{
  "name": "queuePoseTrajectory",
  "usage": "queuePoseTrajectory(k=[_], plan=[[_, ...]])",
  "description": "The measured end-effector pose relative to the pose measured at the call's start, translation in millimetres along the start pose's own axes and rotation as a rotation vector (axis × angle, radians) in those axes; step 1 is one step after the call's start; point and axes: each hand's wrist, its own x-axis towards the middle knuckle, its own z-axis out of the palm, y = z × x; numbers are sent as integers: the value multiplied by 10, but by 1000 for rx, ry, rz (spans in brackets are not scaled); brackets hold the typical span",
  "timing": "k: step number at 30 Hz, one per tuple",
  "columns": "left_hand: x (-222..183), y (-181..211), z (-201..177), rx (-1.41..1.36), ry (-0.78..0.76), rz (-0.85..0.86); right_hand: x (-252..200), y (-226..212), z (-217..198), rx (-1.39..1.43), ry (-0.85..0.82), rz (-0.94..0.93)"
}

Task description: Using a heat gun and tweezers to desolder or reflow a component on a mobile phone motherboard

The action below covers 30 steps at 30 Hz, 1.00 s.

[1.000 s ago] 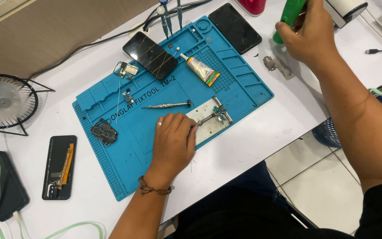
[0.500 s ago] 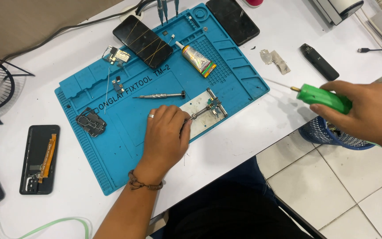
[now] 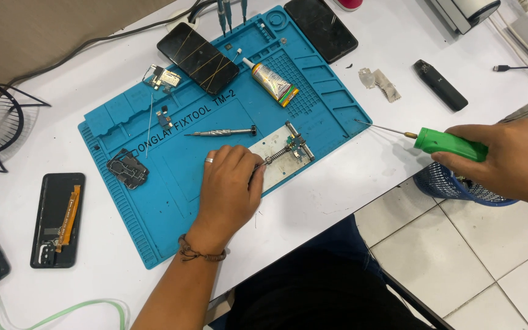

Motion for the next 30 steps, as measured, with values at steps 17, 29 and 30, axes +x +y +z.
queuePoseTrajectory(k=[17,29,30], plan=[[0,7,-12,-31,-5,-23,-6,-25,3,70,-14,-40],[1,10,-10,-19,-12,-23,-50,10,44,128,26,3],[3,10,-12,-21,-14,-26,-49,-1,22,134,4,25]])
